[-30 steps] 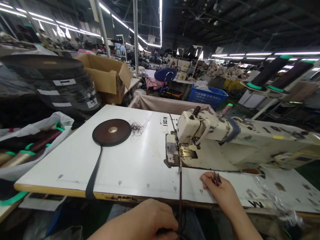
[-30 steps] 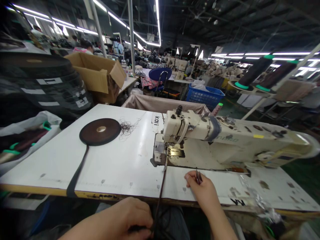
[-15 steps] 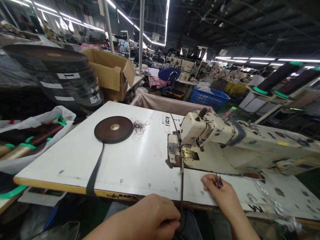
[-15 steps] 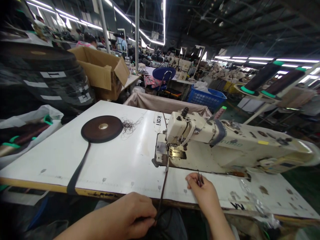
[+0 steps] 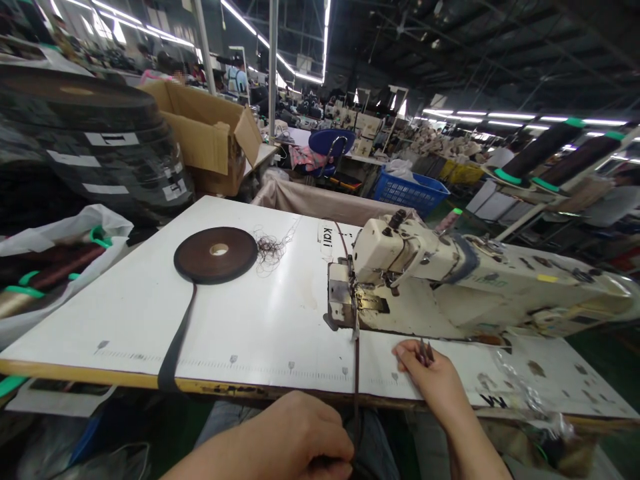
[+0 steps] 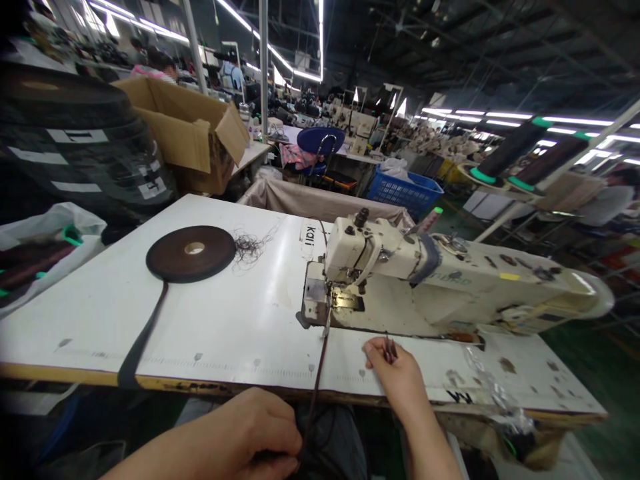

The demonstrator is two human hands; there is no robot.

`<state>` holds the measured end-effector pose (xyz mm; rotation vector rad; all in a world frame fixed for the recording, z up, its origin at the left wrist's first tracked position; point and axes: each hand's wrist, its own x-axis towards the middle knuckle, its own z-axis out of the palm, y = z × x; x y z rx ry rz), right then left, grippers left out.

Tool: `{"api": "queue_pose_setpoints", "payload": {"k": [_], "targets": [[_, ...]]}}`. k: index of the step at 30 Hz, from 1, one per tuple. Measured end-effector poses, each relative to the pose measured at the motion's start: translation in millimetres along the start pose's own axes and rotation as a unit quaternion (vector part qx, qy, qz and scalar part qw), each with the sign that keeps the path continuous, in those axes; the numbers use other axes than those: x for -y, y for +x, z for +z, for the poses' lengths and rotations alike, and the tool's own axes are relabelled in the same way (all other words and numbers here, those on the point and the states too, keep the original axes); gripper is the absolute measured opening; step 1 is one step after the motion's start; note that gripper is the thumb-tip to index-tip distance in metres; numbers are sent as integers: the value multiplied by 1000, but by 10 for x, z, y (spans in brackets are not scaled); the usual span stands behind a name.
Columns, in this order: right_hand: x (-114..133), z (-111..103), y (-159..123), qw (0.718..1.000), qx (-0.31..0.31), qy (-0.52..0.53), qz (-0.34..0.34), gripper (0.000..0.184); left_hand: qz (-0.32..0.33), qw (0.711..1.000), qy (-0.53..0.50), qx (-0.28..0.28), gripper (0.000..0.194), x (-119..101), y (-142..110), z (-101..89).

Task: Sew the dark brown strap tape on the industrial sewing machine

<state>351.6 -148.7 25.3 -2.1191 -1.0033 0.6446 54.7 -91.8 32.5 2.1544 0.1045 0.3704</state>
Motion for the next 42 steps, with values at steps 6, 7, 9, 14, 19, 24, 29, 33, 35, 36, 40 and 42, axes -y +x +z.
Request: {"api": "queue_pose_setpoints", "payload": {"k": [6,7,9,14,19,24,29,33,35,36,40,42], "targets": [[-1,-10,-16,1000,0,-8,-4,44,10,1000,6,8,32,-2,-10,20],[-19,-8,-9,1000,1,-10,-5,44,13,1000,5,8,32,-1,-10,20],[-67,0,13,1000,1,-10,-8,44,19,1000,0,12,33,3,-4,13],[-172,25,57,999,-18,-16,-25,44,43,997,-52,26,33,4,29,-42],[-105,36,-9,999,-30,-10,-42,37,61,993,-97,17,38,-44,38,-83],[-17,42,-65,999,-30,-2,-40,34,41,996,-82,4,43,-88,25,-92],[15,38,-71,999,-34,-9,-32,34,47,995,-83,6,42,-80,18,-97],[34,33,-79,999,-35,-22,-35,35,49,996,-78,8,41,-47,33,-100],[40,34,-82,998,-34,-22,-39,34,55,995,-75,21,40,-16,45,-95],[42,36,-83,998,-34,-23,-40,34,56,996,-70,27,39,2,48,-88],[29,37,-77,998,-38,-34,-46,36,37,999,-10,10,32,69,43,-43],[10,28,-61,998,-36,-37,-46,36,7,1000,27,-9,27,88,36,-26]]}}
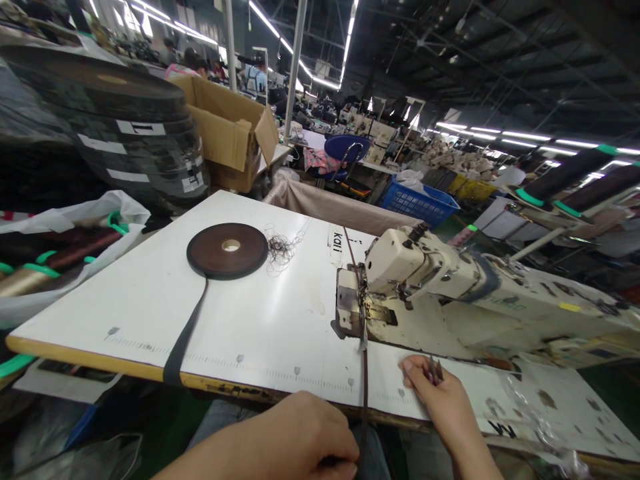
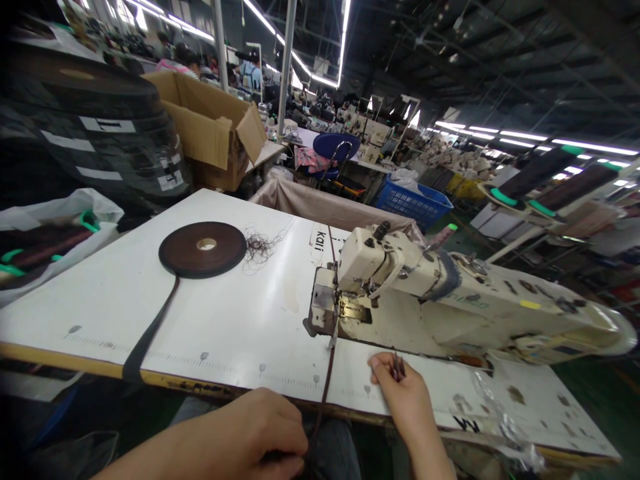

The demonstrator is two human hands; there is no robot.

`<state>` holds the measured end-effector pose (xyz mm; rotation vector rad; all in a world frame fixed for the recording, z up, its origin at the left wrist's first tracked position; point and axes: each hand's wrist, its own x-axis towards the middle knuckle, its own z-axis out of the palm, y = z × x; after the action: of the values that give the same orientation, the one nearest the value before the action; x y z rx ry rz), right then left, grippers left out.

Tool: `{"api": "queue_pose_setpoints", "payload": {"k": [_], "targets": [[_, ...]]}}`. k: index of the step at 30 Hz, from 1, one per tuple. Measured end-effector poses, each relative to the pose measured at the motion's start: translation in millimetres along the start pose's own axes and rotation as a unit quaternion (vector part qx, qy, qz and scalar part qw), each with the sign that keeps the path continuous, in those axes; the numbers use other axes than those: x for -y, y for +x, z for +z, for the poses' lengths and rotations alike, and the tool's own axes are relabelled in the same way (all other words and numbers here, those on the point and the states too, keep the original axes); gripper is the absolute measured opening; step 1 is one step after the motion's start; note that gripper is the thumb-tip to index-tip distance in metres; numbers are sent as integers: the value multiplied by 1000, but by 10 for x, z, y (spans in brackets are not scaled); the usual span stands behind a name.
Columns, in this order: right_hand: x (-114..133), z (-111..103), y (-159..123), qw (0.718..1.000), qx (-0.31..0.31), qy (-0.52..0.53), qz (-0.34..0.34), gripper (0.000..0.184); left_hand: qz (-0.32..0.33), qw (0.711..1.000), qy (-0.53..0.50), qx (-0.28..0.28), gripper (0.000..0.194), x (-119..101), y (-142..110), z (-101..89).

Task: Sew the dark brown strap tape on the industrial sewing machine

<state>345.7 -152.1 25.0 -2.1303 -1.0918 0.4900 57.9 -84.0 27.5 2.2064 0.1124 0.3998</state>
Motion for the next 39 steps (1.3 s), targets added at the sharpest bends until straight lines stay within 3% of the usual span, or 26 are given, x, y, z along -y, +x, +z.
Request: {"api": "queue_pose_setpoints", "payload": {"k": [9,14,20,28,33,39], "targets": [[-56,-26,46,999,39,-8,5,40,-95,991,99,-4,14,14,132,-50],[5,1,-8,1000,8,-6,2,39,-169,980,101,1,19,3,273,-103],[-46,20,7,1000,18,10,9,40,-243,965,104,-6,26,35,449,-153],[-188,33,94,999,32,4,11,44,-259,949,180,-12,29,62,599,-190],[-114,39,46,1000,17,24,8,37,-292,930,216,-53,37,251,677,-426],[-158,71,54,998,16,57,-6,35,-315,905,249,-140,29,750,1049,-866]]}}
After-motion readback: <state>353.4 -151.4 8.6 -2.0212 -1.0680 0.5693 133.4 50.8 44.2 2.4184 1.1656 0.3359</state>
